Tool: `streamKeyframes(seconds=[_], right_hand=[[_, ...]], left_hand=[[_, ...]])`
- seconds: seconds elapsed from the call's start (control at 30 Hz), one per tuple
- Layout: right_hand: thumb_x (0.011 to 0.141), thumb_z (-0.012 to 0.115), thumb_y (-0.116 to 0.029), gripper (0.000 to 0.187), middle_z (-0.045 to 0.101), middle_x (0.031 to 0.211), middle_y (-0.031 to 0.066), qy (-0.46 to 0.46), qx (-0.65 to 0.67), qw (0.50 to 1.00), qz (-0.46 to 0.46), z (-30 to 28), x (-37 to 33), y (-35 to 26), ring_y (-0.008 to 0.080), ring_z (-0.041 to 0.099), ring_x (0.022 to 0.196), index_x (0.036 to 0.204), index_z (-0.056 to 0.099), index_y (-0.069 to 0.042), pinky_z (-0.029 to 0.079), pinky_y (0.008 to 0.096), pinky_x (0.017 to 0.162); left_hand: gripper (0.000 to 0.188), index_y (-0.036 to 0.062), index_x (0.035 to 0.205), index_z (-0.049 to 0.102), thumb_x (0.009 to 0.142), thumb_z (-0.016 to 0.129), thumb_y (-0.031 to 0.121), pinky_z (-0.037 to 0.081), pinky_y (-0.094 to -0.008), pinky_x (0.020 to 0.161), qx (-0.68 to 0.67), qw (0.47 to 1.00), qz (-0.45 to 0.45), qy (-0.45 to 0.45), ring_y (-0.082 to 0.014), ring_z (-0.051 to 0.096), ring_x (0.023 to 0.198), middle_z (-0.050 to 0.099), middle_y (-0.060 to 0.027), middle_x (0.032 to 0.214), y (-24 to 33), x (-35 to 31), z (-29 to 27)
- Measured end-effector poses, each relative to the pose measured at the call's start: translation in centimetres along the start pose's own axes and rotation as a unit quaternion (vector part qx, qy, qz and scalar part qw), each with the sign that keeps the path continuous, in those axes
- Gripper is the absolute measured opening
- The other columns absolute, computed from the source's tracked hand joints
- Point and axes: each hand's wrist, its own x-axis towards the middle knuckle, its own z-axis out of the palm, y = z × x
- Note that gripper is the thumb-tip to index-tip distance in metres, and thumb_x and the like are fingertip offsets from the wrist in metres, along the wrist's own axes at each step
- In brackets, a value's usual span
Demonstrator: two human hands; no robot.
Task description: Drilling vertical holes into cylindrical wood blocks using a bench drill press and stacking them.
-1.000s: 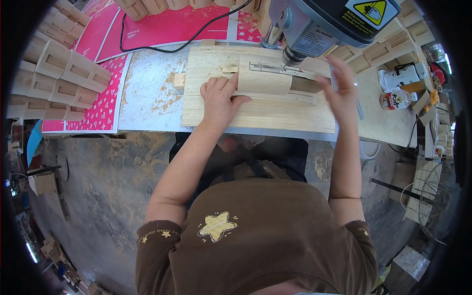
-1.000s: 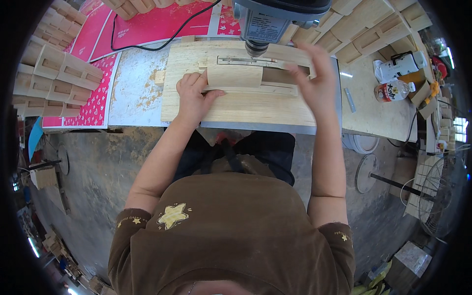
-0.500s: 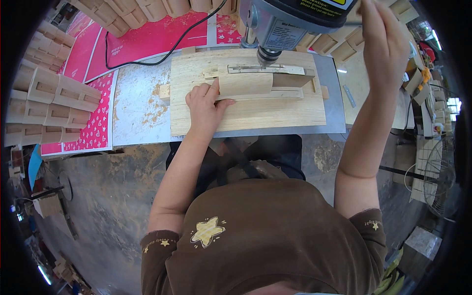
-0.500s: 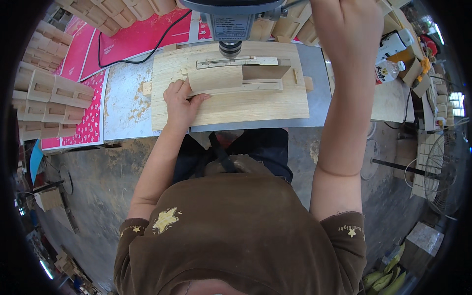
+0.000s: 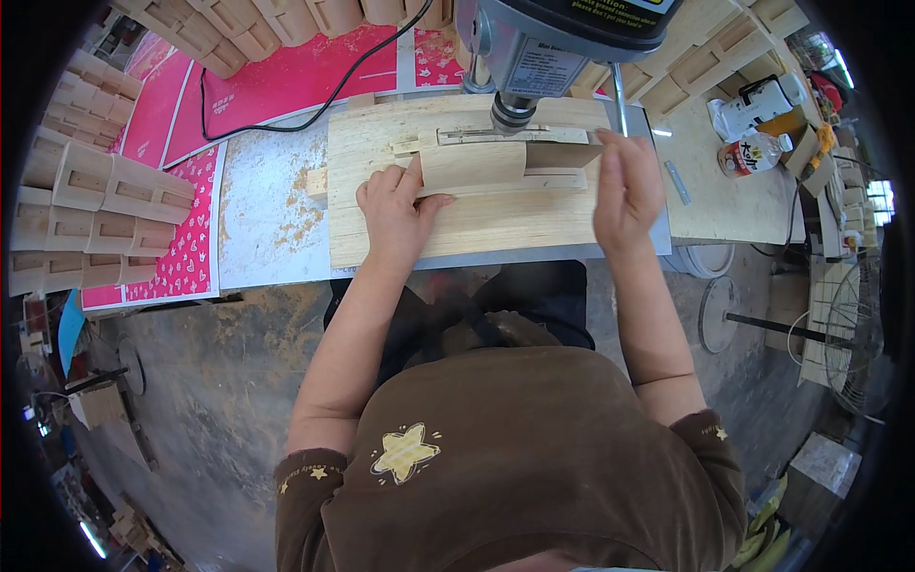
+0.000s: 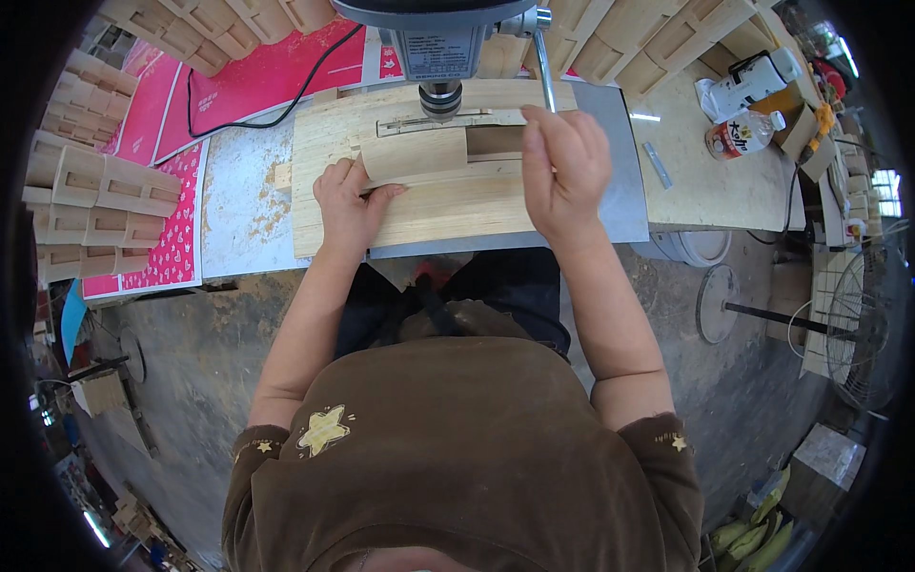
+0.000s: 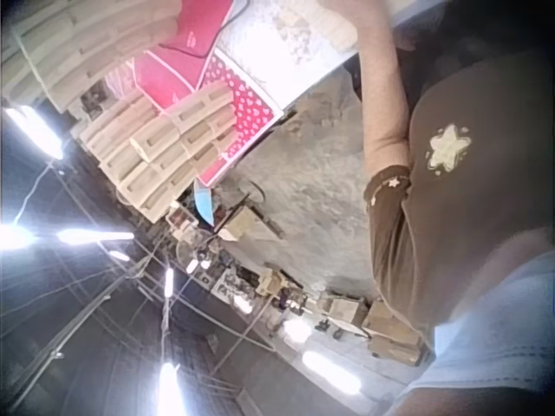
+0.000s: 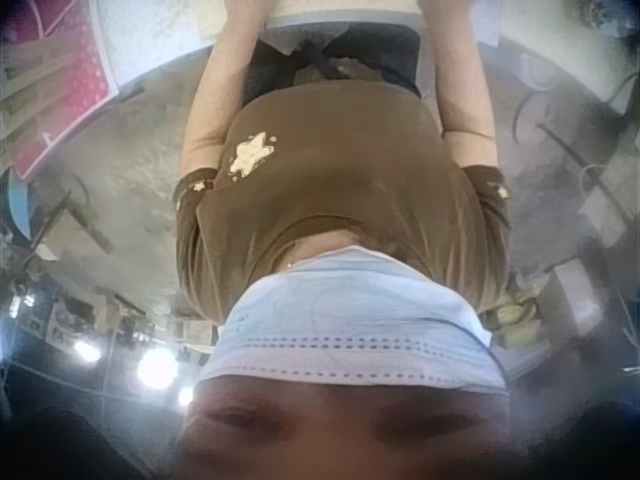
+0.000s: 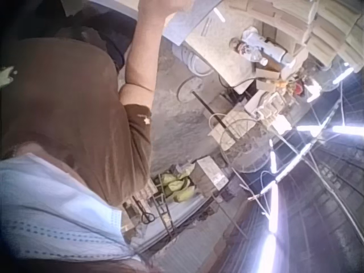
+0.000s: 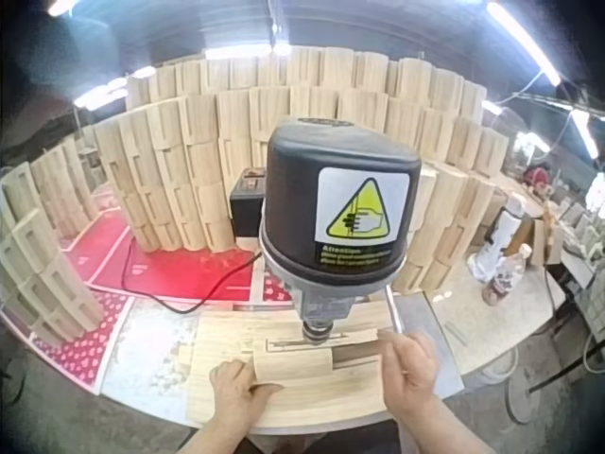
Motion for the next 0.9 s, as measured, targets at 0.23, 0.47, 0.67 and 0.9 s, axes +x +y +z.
streamKeyframes(seconds=[0.23, 0.47, 0.67, 0.9], right_hand=[[0.093, 0.052, -0.016, 0.025, 0.048, 0.059, -0.0008, 0.033, -0.026, 0.994, 0.096, -2.6, 15.4, -0.2, 0.0047, 0.043, 0.054, 0.079, 0.063, 0.002, 0.032, 0.0221, 0.049], [0.087, 0.045, -0.026, 0.036, 0.063, 0.079, 0.0232, -0.062, -0.034, 0.996, 0.046, -1.8, 17.4, -1.3, 0.0294, 0.063, 0.077, 0.086, 0.064, 0.005, 0.046, 0.0355, 0.069], [0.094, 0.051, -0.017, 0.025, 0.049, 0.059, -0.0009, -0.077, -0.013, 0.997, 0.029, -4.8, 9.8, -2.9, 0.0047, 0.045, 0.055, 0.085, 0.067, 0.001, 0.032, 0.0207, 0.05], [0.084, 0.059, -0.005, 0.008, 0.055, 0.063, 0.0074, 0.0, 0.037, 0.999, 0.024, -0.3, -0.3, -0.3, 0.0198, 0.049, 0.055, 0.081, 0.064, 0.0, 0.037, 0.0301, 0.055]], left_hand=[[0.058, 0.0079, 0.116, 0.06, 0.064, 0.077, 0.026, 0.032, -0.0371, 0.077, -0.014, 1.0, 0.02, -0.015, -0.0206, 0.05, 0.081, 0.052, -0.0011, 0.079, 0.7, 0.3, 0.7], [0.056, 0.0076, 0.12, 0.058, 0.068, 0.074, 0.023, 0.033, -0.0396, 0.08, -0.044, 0.998, 0.003, -0.039, -0.0227, 0.051, 0.083, 0.053, -0.0028, 0.084, 2.6, 0.7, 2.4], [0.058, 0.0091, 0.122, 0.057, 0.069, 0.074, 0.024, 0.033, -0.0401, 0.082, -0.031, 0.998, -0.012, -0.051, -0.0231, 0.051, 0.084, 0.053, -0.003, 0.085, 2.3, 0.2, 1.9], [0.058, 0.0095, 0.121, 0.057, 0.068, 0.074, 0.024, 0.033, -0.0398, 0.082, -0.038, 0.998, 0.001, -0.049, -0.0225, 0.051, 0.084, 0.053, -0.0025, 0.085, 2.7, 0.5, 2.3]])
